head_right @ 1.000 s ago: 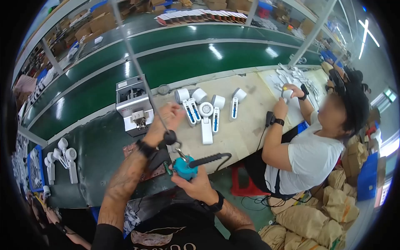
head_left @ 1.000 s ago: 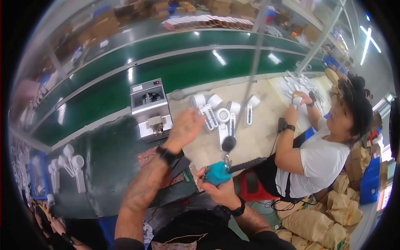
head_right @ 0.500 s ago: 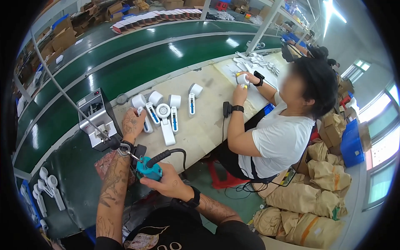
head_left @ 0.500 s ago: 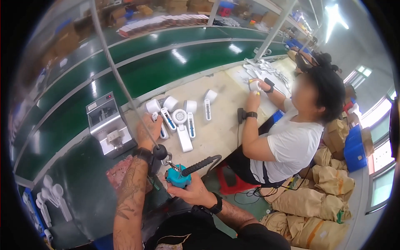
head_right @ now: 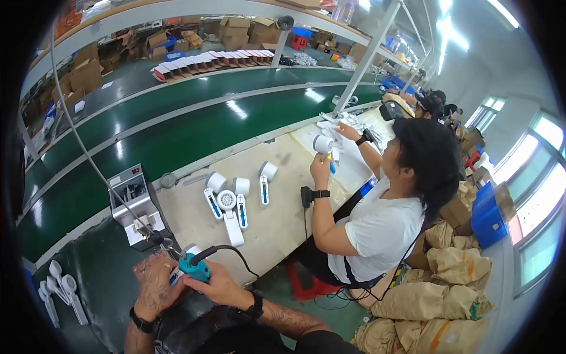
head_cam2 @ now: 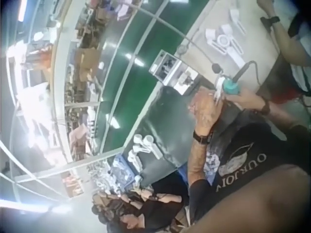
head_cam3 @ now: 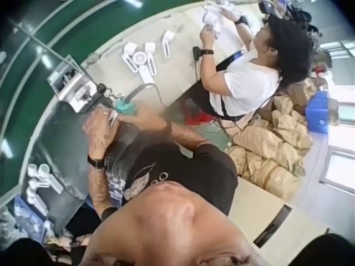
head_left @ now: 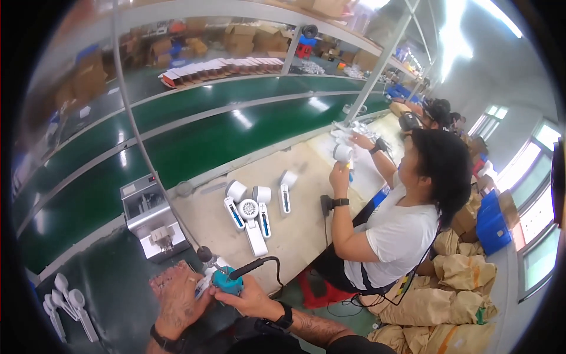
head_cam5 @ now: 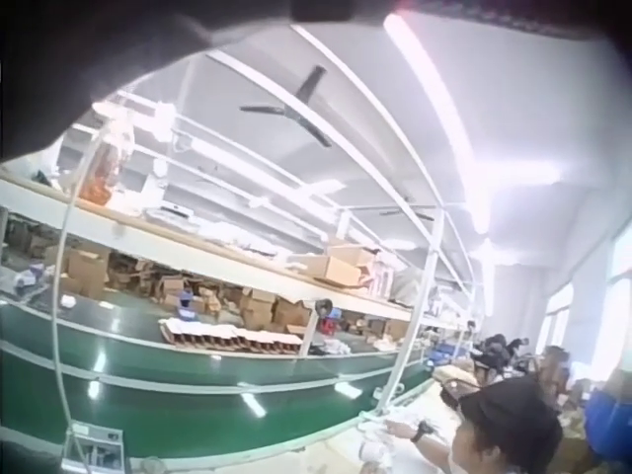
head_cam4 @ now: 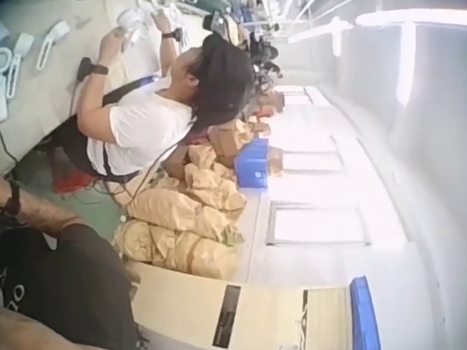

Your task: The person picks up a white fan, places it on a red block, and uses a power tool to drive a screw into it. They repeat this process for several fans before fitting a plastic cover onto one of them by hand.

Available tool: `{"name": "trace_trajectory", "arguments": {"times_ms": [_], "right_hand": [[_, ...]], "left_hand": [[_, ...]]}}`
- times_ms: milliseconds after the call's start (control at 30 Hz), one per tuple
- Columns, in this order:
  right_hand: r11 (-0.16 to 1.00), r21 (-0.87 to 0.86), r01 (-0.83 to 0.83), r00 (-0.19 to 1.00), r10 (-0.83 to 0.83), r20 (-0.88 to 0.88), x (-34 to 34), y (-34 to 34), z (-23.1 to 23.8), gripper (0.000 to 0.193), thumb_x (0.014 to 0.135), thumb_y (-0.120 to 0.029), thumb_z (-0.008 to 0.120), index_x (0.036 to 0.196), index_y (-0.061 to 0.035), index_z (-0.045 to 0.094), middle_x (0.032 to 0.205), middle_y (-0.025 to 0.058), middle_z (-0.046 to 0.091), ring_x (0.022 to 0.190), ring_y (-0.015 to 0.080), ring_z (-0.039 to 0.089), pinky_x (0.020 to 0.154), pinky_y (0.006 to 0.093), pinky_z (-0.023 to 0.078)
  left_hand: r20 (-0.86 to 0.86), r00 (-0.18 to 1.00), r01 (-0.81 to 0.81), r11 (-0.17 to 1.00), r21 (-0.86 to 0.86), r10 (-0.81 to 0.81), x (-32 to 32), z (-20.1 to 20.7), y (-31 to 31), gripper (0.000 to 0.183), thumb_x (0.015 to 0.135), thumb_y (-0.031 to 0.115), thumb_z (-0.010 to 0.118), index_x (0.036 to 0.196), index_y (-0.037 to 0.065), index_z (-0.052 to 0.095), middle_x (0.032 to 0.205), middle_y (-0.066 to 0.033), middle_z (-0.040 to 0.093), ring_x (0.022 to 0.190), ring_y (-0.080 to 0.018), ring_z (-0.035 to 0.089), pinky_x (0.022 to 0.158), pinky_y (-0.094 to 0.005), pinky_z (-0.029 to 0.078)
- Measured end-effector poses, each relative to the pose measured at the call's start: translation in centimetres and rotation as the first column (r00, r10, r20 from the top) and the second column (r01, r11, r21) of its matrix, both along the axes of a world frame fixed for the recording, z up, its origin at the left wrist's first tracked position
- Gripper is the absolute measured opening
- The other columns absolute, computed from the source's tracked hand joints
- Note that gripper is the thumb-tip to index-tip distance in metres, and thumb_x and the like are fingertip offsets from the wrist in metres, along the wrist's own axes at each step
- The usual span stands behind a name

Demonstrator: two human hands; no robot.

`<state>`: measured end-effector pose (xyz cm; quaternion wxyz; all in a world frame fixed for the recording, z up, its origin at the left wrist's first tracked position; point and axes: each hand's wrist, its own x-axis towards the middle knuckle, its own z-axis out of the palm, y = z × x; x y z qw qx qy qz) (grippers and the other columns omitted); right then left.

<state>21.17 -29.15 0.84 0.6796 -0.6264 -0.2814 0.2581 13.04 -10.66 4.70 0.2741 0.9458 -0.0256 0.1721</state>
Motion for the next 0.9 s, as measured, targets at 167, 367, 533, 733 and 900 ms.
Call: {"name": "trace_trajectory", "arguments": {"times_ms": [167, 367, 533, 733, 900], "right_hand": [[1.000, -0.001, 0.003, 0.998, -0.003, -0.068, -0.5, 1.2, 0.8, 0.032, 0.090, -0.023, 0.076, 0.111, -0.0013, 0.065, 0.088, 0.0072, 0.068, 0.080, 0.0130, 0.060, 0.074, 0.0307, 0.049], [0.995, -0.084, -0.056, 0.997, 0.061, 0.056, -0.8, 2.2, 0.7, 0.024, 0.092, -0.015, 0.071, 0.112, -0.0015, 0.064, 0.091, 0.0009, 0.066, 0.084, 0.0091, 0.062, 0.079, 0.0271, 0.051], [0.973, 0.177, 0.148, 0.989, -0.148, -0.015, -0.7, 2.6, 4.3, 0.045, 0.097, -0.040, 0.064, 0.116, 0.0007, 0.056, 0.080, 0.0091, 0.063, 0.073, 0.0184, 0.062, 0.068, 0.0337, 0.052], [0.943, 0.325, 0.078, 0.994, -0.098, 0.044, 0.3, 7.8, 5.0, 0.069, 0.090, -0.063, 0.063, 0.112, 0.0012, 0.052, 0.071, 0.0075, 0.054, 0.061, 0.0195, 0.055, 0.057, 0.0329, 0.044], [0.930, 0.368, -0.006, 0.983, -0.063, 0.174, 1.2, 10.6, 5.1, 0.067, 0.092, -0.061, 0.062, 0.112, 0.0019, 0.052, 0.071, 0.0075, 0.054, 0.059, 0.0186, 0.054, 0.057, 0.0326, 0.044]], "left_hand": [[0.030, 0.999, -0.022, 0.998, 0.054, 0.021, -2.1, -0.8, 1.3, 0.034, 0.077, 0.011, 0.074, 0.110, 0.004, 0.066, 0.103, -0.0157, 0.065, 0.101, -0.0373, 0.063, 0.089, -0.0467, 0.049], [0.115, 0.985, -0.142, 0.984, 0.104, 0.130, -2.9, -2.6, 2.8, 0.037, 0.082, 0.014, 0.074, 0.118, 0.008, 0.066, 0.121, -0.0146, 0.067, 0.113, -0.0364, 0.063, 0.094, -0.0463, 0.049], [0.211, 0.975, -0.062, 0.998, -0.030, 0.067, -0.7, -3.9, 3.5, 0.034, 0.082, 0.018, 0.076, 0.114, 0.008, 0.069, 0.117, -0.0122, 0.068, 0.109, -0.0322, 0.065, 0.094, -0.0434, 0.051], [0.157, 0.971, -0.168, 0.981, -0.095, 0.182, -3.5, -6.3, 4.1, 0.033, 0.083, 0.021, 0.076, 0.111, 0.006, 0.070, 0.111, -0.0114, 0.069, 0.103, -0.0297, 0.066, 0.091, -0.0419, 0.053], [0.268, 0.945, -0.151, 0.977, -0.149, 0.187, -3.1, -5.0, 4.1, 0.027, 0.081, 0.019, 0.079, 0.103, 0.006, 0.070, 0.099, -0.0084, 0.070, 0.090, -0.0303, 0.067, 0.078, -0.0399, 0.055]]}}
